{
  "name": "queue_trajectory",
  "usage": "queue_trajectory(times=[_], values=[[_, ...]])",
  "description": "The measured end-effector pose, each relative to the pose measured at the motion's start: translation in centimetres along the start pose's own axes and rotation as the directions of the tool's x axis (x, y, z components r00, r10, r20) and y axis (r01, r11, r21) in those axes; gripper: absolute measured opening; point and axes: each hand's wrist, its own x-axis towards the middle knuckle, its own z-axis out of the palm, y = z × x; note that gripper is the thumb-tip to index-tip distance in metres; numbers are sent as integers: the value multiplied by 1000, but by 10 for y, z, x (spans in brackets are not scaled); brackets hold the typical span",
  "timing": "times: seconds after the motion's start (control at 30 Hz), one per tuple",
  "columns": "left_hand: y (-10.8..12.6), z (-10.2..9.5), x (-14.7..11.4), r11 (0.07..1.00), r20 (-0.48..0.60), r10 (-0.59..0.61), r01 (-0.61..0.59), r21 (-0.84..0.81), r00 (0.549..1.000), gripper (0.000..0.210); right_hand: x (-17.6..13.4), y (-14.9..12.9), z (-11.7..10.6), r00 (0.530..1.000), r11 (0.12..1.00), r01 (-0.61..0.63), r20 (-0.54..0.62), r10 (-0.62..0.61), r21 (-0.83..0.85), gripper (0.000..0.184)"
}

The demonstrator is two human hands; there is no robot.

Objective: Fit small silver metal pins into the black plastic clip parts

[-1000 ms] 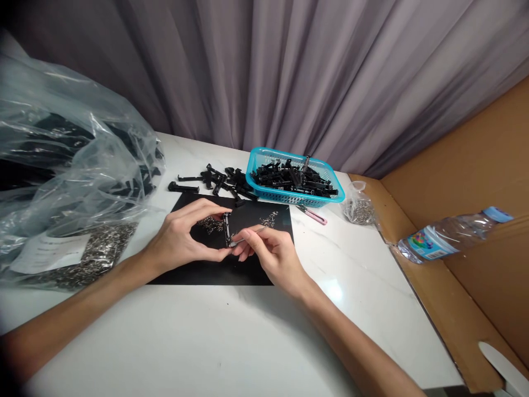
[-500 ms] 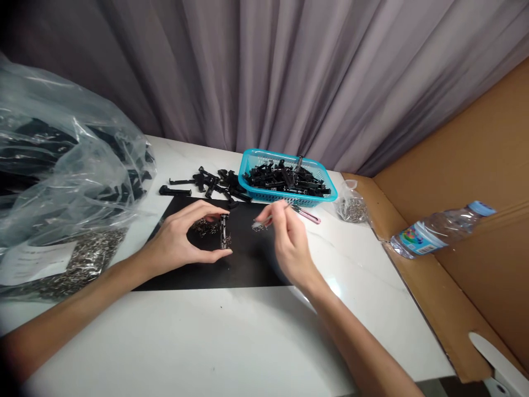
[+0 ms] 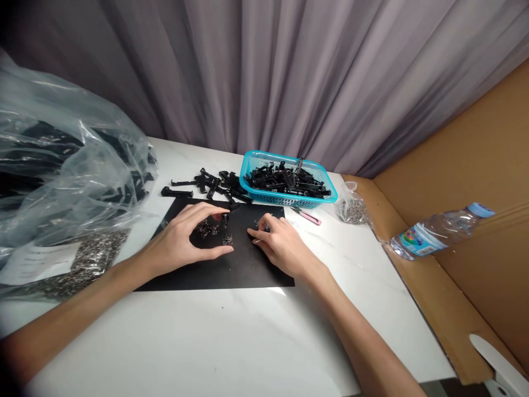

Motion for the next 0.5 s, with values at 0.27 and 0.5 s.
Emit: queue_trajectory(times=[0.27,0.5], values=[[1,4,-4,999,95,29,-26,-27,995,65,4,-6,1,958,888,-149,-157,238,435,8],[6,6,-7,996,161,76,-69,-51,984,68,7,-5,-4,943,420,-210,69,327,883,27]])
